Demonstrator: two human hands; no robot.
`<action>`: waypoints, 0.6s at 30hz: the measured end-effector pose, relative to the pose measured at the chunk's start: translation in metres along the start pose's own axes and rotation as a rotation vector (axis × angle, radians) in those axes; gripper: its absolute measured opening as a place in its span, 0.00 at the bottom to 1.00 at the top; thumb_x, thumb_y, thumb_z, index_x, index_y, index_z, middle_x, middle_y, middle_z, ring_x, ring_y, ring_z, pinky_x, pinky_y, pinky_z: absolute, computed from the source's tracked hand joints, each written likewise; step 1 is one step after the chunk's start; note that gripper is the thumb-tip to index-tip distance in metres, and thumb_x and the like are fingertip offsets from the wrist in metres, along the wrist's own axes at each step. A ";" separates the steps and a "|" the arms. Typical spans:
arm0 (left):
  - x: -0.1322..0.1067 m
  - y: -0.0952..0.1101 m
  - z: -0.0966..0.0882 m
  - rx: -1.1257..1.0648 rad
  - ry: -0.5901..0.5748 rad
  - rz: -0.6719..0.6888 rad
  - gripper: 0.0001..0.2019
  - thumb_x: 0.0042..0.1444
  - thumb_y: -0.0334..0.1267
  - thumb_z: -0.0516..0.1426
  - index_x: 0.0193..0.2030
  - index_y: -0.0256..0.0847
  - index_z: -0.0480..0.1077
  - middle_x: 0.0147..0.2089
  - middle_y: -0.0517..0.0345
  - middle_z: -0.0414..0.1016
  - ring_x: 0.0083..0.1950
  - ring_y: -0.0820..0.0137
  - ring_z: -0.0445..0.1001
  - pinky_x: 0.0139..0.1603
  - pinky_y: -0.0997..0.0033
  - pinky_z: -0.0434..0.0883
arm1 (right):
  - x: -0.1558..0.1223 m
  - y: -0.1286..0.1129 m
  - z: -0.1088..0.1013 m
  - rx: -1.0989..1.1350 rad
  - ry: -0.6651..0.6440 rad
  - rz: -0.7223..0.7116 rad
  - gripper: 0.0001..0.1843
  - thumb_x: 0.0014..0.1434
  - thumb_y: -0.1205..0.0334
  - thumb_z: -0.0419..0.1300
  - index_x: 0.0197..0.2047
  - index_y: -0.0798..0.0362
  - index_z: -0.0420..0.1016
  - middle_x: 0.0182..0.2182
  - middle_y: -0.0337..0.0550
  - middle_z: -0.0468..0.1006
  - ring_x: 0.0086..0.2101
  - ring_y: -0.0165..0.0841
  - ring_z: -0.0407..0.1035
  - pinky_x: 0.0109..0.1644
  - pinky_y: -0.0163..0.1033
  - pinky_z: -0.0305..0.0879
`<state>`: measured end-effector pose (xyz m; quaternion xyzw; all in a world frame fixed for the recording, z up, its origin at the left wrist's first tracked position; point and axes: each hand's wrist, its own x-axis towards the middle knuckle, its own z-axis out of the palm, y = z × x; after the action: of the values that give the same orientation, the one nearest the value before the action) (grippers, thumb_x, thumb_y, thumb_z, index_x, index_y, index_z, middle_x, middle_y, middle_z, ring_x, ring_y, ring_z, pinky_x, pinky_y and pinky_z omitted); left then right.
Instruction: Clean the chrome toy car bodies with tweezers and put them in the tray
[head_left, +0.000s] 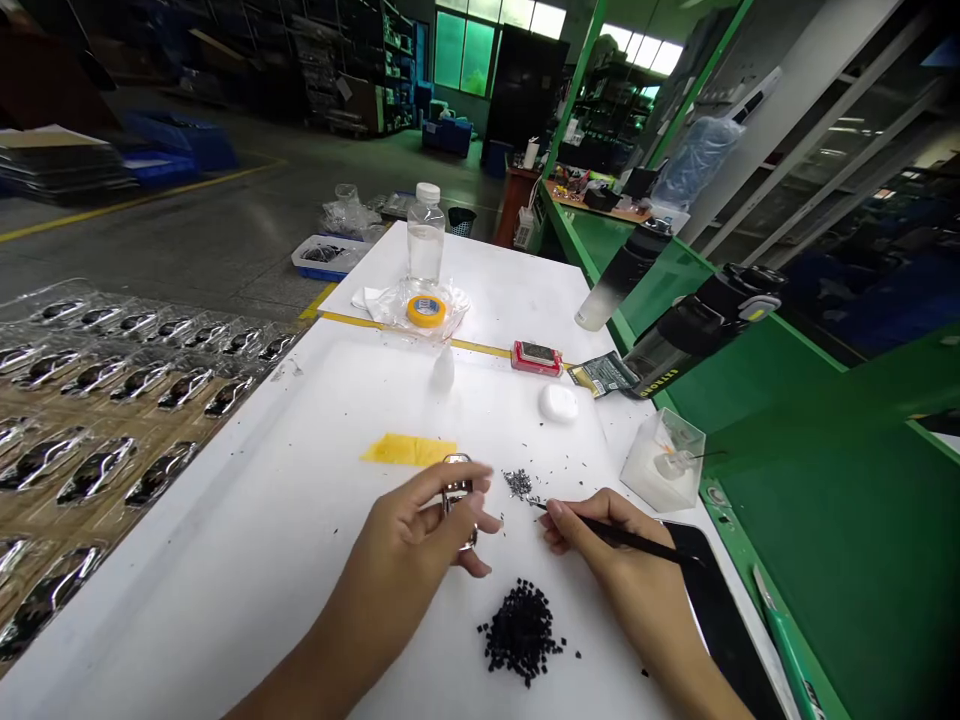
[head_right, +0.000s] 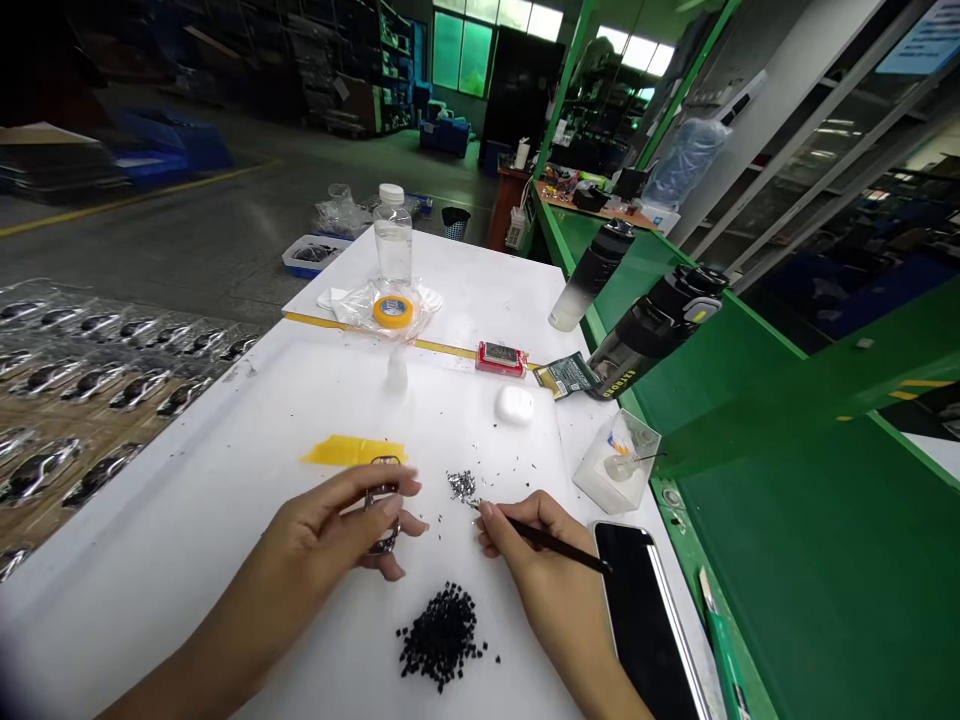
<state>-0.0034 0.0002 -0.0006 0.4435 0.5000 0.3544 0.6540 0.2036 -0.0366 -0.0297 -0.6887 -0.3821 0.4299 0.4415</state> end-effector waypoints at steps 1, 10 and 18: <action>0.000 -0.003 0.000 0.096 -0.023 0.059 0.11 0.62 0.46 0.61 0.48 0.45 0.77 0.51 0.53 0.78 0.38 0.69 0.80 0.38 0.67 0.80 | -0.002 -0.001 -0.002 0.030 -0.021 0.002 0.19 0.53 0.45 0.72 0.29 0.52 0.80 0.28 0.46 0.83 0.30 0.35 0.77 0.38 0.38 0.74; -0.008 -0.019 0.010 0.450 0.006 0.776 0.06 0.61 0.28 0.63 0.42 0.40 0.80 0.43 0.51 0.81 0.45 0.67 0.82 0.45 0.75 0.80 | -0.033 -0.016 -0.002 0.408 -0.230 0.027 0.14 0.60 0.55 0.70 0.26 0.49 0.74 0.27 0.40 0.82 0.36 0.32 0.79 0.43 0.32 0.75; -0.012 -0.018 0.001 0.558 -0.094 0.942 0.16 0.60 0.23 0.61 0.52 0.41 0.78 0.56 0.48 0.79 0.48 0.68 0.83 0.46 0.79 0.80 | -0.041 -0.017 -0.008 0.388 -0.242 0.027 0.15 0.60 0.55 0.70 0.26 0.49 0.73 0.25 0.40 0.81 0.33 0.32 0.79 0.42 0.33 0.77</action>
<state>-0.0047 -0.0178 -0.0132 0.7913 0.2926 0.4426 0.3040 0.1946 -0.0701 -0.0019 -0.5394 -0.3333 0.5807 0.5106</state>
